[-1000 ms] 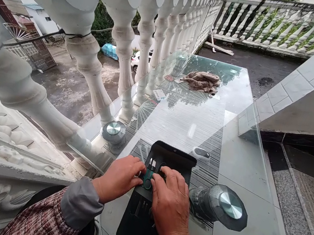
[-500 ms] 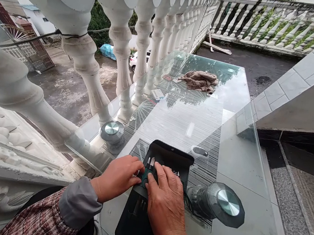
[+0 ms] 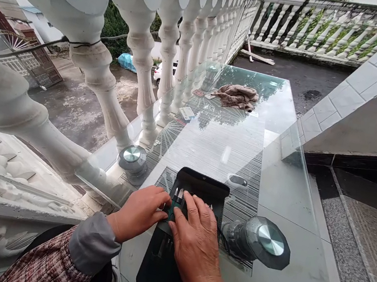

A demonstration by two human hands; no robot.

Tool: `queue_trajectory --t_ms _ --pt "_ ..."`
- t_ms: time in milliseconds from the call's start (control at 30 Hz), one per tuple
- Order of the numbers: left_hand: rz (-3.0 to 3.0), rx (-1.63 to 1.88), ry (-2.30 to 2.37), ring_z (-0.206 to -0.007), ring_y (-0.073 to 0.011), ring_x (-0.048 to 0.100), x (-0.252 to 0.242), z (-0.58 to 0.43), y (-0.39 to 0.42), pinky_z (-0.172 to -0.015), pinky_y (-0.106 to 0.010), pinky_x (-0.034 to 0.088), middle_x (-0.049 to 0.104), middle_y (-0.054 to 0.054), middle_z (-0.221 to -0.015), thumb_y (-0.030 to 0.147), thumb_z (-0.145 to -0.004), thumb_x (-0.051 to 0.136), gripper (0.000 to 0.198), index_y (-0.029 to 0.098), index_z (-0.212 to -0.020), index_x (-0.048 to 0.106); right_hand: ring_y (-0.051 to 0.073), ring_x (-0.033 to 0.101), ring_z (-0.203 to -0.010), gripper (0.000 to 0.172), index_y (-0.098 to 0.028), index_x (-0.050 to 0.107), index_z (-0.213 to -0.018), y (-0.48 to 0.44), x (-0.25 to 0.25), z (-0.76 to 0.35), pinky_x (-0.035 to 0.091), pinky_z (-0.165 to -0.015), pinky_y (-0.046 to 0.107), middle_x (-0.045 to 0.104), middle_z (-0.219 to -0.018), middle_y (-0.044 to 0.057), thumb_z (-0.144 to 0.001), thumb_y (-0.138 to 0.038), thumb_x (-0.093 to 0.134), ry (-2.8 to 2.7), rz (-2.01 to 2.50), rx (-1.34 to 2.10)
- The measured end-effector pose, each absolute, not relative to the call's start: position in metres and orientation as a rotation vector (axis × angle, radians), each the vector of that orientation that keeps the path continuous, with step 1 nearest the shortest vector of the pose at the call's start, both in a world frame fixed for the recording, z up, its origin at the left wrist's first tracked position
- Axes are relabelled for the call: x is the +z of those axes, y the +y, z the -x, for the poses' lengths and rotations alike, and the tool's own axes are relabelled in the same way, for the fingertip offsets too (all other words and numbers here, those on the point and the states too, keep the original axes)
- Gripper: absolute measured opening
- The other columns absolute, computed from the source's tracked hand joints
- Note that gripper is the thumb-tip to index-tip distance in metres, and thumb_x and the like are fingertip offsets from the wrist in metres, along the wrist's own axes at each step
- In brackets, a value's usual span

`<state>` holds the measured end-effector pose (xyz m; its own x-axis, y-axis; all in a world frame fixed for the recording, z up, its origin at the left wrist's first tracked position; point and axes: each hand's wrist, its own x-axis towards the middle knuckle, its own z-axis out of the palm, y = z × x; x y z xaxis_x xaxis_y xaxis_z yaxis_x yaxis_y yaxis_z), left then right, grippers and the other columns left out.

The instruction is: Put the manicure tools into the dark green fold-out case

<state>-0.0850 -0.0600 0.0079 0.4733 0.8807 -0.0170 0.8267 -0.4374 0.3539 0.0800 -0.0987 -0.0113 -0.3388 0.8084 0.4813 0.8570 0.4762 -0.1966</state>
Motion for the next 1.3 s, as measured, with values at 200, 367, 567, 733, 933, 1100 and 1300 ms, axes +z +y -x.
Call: queue_trajectory --t_ms 200,367,567,733,933,1100,1300 --pt "-2.382 0.253 1.457 -0.085 -0.0182 0.054 0.012 0.085 -0.060 -0.068 -0.027 0.041 0.059 0.001 -0.085 0.025 -0.081 0.062 0.009 0.021 -0.087 0.057 0.027 0.044 -0.116 0.023 -0.016 0.063 -0.103 -0.096 0.009 -0.103 0.036 -0.097 0.047 0.051 -0.122 0.012 -0.085 -0.023 0.049 -1.964 1.334 -0.135" --pt "-2.357 0.484 1.473 -0.080 -0.0154 0.054 0.016 0.083 -0.059 -0.071 -0.026 0.042 0.059 0.000 -0.084 0.023 -0.085 0.057 0.004 0.019 -0.084 0.057 0.026 0.047 -0.114 0.026 -0.019 0.061 -0.109 -0.103 0.030 -0.134 0.036 -0.098 0.048 0.053 -0.118 0.011 -0.085 -0.025 0.050 -1.677 1.445 -0.169" --pt "-2.451 0.600 1.468 -0.078 -0.0163 0.051 0.012 0.080 -0.059 -0.070 -0.028 0.043 0.058 -0.001 -0.083 0.020 -0.087 0.053 0.005 0.018 -0.087 0.058 0.027 0.045 -0.117 0.028 -0.021 0.060 -0.110 -0.115 0.032 -0.153 0.037 -0.097 0.046 0.052 -0.120 0.010 -0.085 -0.030 0.050 -1.476 1.579 -0.152" --pt "-2.557 0.652 1.374 -0.076 -0.0152 0.050 0.006 0.073 -0.059 -0.066 -0.025 0.043 0.056 -0.001 -0.082 0.017 -0.087 0.050 0.013 0.020 -0.094 0.060 0.026 0.048 -0.113 0.027 -0.021 0.060 -0.109 -0.114 0.020 -0.155 0.038 -0.095 0.046 0.054 -0.116 0.010 -0.085 -0.029 0.051 -1.588 1.532 -0.143" --pt "-2.857 0.568 1.275 -0.070 -0.0163 0.046 0.001 0.061 -0.059 -0.058 -0.025 0.040 0.053 -0.003 -0.079 0.016 -0.088 0.047 0.027 0.022 -0.113 0.056 0.025 0.050 -0.108 0.025 -0.020 0.058 -0.108 -0.112 0.009 -0.157 0.039 -0.093 0.044 0.055 -0.112 0.010 -0.084 -0.025 0.051 -1.700 1.491 -0.157" --pt "-2.877 0.454 1.326 -0.072 -0.0167 0.046 0.001 0.055 -0.058 -0.061 -0.026 0.041 0.053 -0.004 -0.080 0.016 -0.088 0.046 0.028 0.023 -0.113 0.056 0.025 0.050 -0.108 0.025 -0.019 0.058 -0.108 -0.116 0.006 -0.159 0.038 -0.093 0.044 0.055 -0.112 0.010 -0.084 -0.024 0.051 -1.739 1.469 -0.155" --pt "-2.816 0.573 1.286 -0.074 -0.0163 0.047 0.007 0.050 -0.060 -0.064 -0.027 0.042 0.054 -0.004 -0.080 0.020 -0.092 0.039 0.025 0.020 -0.110 0.057 0.024 0.051 -0.108 0.025 -0.021 0.058 -0.108 -0.119 0.011 -0.161 0.040 -0.093 0.044 0.056 -0.112 0.009 -0.084 -0.025 0.050 -1.673 1.499 -0.095"
